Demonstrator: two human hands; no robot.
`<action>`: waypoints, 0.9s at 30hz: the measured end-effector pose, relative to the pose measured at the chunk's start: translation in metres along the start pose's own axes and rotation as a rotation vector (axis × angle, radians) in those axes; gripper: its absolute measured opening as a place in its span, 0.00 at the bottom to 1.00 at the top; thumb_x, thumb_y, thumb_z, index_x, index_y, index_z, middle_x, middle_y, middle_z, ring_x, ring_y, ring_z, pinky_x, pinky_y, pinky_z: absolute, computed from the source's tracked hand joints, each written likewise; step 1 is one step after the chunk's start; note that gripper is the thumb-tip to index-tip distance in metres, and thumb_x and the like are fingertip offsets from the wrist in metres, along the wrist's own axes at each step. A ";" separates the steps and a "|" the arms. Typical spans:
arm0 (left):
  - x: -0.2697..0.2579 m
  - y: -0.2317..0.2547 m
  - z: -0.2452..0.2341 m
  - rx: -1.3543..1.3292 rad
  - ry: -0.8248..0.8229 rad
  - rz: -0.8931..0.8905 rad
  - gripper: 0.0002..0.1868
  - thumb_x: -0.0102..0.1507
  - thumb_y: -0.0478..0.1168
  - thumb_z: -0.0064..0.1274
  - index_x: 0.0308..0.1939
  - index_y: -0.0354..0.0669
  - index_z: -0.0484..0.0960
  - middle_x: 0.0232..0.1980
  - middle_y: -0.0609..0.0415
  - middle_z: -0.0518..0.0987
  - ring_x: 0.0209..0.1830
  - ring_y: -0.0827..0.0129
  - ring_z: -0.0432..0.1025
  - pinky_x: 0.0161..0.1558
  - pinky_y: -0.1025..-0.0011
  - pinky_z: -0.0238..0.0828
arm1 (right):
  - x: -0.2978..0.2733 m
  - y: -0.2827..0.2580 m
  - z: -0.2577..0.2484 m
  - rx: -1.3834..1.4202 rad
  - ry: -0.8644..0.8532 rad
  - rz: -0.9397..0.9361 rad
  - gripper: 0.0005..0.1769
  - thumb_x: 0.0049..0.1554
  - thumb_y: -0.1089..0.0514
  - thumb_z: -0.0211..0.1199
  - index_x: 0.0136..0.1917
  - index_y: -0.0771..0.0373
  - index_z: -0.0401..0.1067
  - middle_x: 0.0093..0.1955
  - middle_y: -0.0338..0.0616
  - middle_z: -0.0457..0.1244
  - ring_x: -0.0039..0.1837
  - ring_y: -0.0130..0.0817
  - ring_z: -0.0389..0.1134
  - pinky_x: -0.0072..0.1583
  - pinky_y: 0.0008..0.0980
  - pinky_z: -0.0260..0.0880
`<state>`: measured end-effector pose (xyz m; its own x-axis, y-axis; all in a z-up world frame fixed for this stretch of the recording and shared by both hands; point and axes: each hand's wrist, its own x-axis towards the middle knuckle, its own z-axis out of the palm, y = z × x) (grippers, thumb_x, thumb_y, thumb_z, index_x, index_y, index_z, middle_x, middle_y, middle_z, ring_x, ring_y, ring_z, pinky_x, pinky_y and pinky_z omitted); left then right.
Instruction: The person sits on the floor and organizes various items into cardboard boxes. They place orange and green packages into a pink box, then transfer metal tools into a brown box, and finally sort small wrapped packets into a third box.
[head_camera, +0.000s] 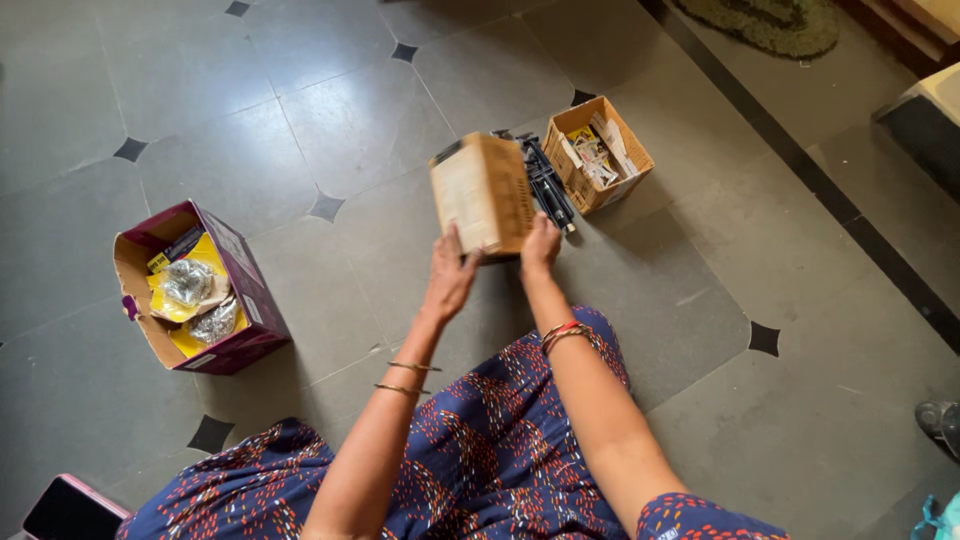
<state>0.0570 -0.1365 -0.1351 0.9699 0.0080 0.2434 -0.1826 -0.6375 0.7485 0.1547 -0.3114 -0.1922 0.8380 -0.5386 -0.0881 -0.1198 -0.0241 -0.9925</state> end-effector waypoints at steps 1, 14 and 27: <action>0.000 -0.015 -0.001 -0.052 -0.023 -0.073 0.42 0.74 0.59 0.44 0.79 0.33 0.49 0.79 0.30 0.55 0.80 0.39 0.50 0.76 0.52 0.46 | -0.011 -0.008 0.006 -0.135 0.013 -0.126 0.22 0.67 0.45 0.47 0.54 0.62 0.75 0.47 0.57 0.69 0.49 0.54 0.72 0.50 0.50 0.71; -0.006 -0.049 -0.077 -0.142 0.062 -0.685 0.65 0.52 0.75 0.56 0.82 0.53 0.42 0.68 0.28 0.63 0.70 0.38 0.58 0.69 0.51 0.56 | -0.138 -0.061 0.069 -0.362 -0.578 -0.671 0.11 0.60 0.55 0.59 0.47 0.67 0.71 0.43 0.62 0.67 0.47 0.62 0.69 0.49 0.52 0.70; -0.027 -0.039 -0.059 0.053 0.209 -0.347 0.51 0.59 0.67 0.55 0.80 0.56 0.52 0.61 0.29 0.67 0.64 0.39 0.61 0.68 0.46 0.56 | -0.075 0.042 0.127 -0.893 -0.912 -0.529 0.31 0.70 0.48 0.47 0.77 0.73 0.56 0.68 0.61 0.64 0.68 0.54 0.66 0.66 0.48 0.67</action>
<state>0.0285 -0.0661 -0.1348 0.9180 0.3821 0.1064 0.1631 -0.6082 0.7768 0.1547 -0.1648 -0.2385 0.8975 0.4321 -0.0887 0.3120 -0.7640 -0.5648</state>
